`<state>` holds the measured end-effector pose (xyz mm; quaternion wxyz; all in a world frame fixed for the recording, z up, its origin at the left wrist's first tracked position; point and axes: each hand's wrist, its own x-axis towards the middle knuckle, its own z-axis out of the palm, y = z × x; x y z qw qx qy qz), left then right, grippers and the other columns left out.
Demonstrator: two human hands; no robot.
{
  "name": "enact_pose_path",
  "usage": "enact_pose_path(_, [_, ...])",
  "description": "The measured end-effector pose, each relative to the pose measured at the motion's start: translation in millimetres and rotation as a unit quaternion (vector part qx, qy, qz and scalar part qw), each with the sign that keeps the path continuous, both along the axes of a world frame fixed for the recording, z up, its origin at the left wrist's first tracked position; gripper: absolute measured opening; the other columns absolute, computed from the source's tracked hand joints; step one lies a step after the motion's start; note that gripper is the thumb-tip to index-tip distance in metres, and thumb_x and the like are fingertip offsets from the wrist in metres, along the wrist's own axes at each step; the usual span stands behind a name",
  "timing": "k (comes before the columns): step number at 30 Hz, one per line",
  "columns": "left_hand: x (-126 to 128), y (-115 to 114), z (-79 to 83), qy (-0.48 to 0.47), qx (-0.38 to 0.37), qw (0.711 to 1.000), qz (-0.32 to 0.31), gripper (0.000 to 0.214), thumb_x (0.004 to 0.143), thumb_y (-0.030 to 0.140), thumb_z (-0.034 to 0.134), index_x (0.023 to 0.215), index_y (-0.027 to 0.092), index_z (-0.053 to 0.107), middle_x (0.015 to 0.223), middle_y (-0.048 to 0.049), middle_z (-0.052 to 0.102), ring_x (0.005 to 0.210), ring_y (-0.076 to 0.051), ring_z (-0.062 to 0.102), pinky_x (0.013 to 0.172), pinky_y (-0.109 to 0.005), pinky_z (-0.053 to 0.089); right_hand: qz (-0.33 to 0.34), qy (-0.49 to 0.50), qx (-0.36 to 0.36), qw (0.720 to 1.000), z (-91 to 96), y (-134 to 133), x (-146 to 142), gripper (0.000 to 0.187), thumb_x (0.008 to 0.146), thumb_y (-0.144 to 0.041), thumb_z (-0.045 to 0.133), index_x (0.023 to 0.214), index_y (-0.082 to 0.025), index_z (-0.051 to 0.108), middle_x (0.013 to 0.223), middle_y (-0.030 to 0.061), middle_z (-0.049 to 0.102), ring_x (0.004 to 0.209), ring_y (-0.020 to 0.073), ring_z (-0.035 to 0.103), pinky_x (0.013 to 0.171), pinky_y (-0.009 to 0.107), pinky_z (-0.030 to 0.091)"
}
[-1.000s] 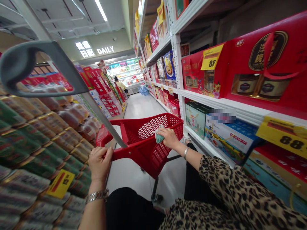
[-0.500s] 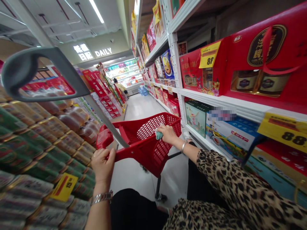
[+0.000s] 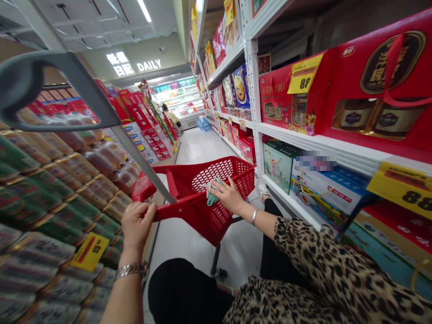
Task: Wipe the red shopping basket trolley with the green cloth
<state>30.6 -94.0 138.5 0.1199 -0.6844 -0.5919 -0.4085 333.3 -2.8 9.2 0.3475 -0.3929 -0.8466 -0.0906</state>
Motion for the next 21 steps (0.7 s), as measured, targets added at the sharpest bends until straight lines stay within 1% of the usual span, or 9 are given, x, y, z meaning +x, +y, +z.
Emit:
enact_pose_path(5, [-18,4,8.3,0.017,-0.065,0.997,0.027,0.038,0.08,0.054,0.049,0.056,0.026,0.058,0.065,-0.0063,0.064,0.074,-0.024,0.058,0.078,-0.039,0.047,-0.015,-0.001,0.02,1.0,-12.9,9,3,0.051,0.099,-0.007,0.057,0.143,-0.031,0.065,0.155,0.0121,0.059,0.14,0.0324,0.058,0.12,0.064,0.036])
enact_pose_path(8, [-15,1,9.9,0.051,-0.072,0.992,0.092,0.039,0.082,0.054,0.045,0.062,0.025,0.061,0.078,-0.0111,0.072,0.082,-0.028,0.064,0.093,-0.044,0.048,-0.004,0.001,0.073,0.997,-18.0,9,-2,0.044,0.1,-0.009,0.058,0.138,-0.03,0.069,0.15,0.0114,0.064,0.137,0.0318,0.061,0.117,0.06,0.041])
enact_pose_path(10, [-5,-2,8.6,0.056,-0.062,0.987,0.137,0.044,0.087,0.054,0.04,0.074,0.023,0.068,0.089,-0.0144,0.075,0.092,-0.031,0.067,0.105,-0.05,0.043,0.029,0.005,0.136,0.99,-20.8,6,-10,0.039,0.101,-0.011,0.059,0.133,-0.029,0.071,0.146,0.01,0.067,0.135,0.0302,0.062,0.115,0.057,0.043])
enact_pose_path(11, [3,-3,7.5,0.05,-0.059,0.986,0.149,0.047,0.089,0.054,0.038,0.087,0.021,0.072,0.096,-0.0153,0.076,0.098,-0.032,0.068,0.109,-0.051,0.04,0.056,0.005,0.17,0.984,-22.2,4,-16,0.037,0.101,-0.012,0.06,0.131,-0.029,0.071,0.145,0.009,0.069,0.135,0.0293,0.062,0.116,0.056,0.043])
enact_pose_path(13, [19,-2,4.9,0.044,-0.06,0.984,0.163,0.053,0.093,0.053,0.036,0.109,0.02,0.073,0.106,-0.0155,0.077,0.108,-0.033,0.067,0.117,-0.054,0.033,0.12,-0.006,0.223,0.967,-25.0,0,-28,0.032,0.102,-0.014,0.061,0.127,-0.03,0.072,0.144,0.0064,0.069,0.136,0.0272,0.061,0.117,0.056,0.041])
enact_pose_path(14, [27,1,3.5,0.048,-0.07,0.981,0.173,0.054,0.092,0.054,0.037,0.113,0.019,0.072,0.104,-0.0155,0.077,0.108,-0.033,0.067,0.117,-0.055,0.03,0.151,-0.014,0.239,0.959,-26.5,-1,-35,0.03,0.102,-0.015,0.062,0.125,-0.03,0.073,0.144,0.0049,0.069,0.137,0.0262,0.061,0.118,0.056,0.041])
enact_pose_path(15, [34,3,1.9,0.056,-0.083,0.977,0.19,0.054,0.092,0.056,0.038,0.111,0.019,0.072,0.099,-0.0151,0.077,0.106,-0.033,0.067,0.117,-0.057,0.029,0.176,-0.023,0.25,0.952,-28.0,-1,-41,0.028,0.102,-0.017,0.062,0.123,-0.031,0.073,0.144,0.0036,0.069,0.137,0.0254,0.061,0.118,0.056,0.04])
enact_pose_path(18, [49,14,-4.3,0.094,-0.099,0.96,0.244,0.051,0.092,0.061,0.041,0.084,0.02,0.071,0.079,-0.0132,0.073,0.094,-0.033,0.066,0.115,-0.06,0.024,0.207,-0.04,0.275,0.938,-33.2,5,-54,0.024,0.102,-0.021,0.064,0.12,-0.032,0.074,0.144,0.0017,0.07,0.136,0.0249,0.062,0.119,0.055,0.04])
enact_pose_path(21, [51,24,-11.5,0.101,-0.068,0.959,0.254,0.051,0.094,0.06,0.04,0.073,0.021,0.065,0.077,-0.0123,0.073,0.085,-0.03,0.064,0.111,-0.057,0.025,0.205,-0.024,0.312,0.928,-40.6,19,-55,0.022,0.102,-0.022,0.065,0.119,-0.03,0.075,0.142,0.0008,0.07,0.137,0.0259,0.061,0.121,0.056,0.037])
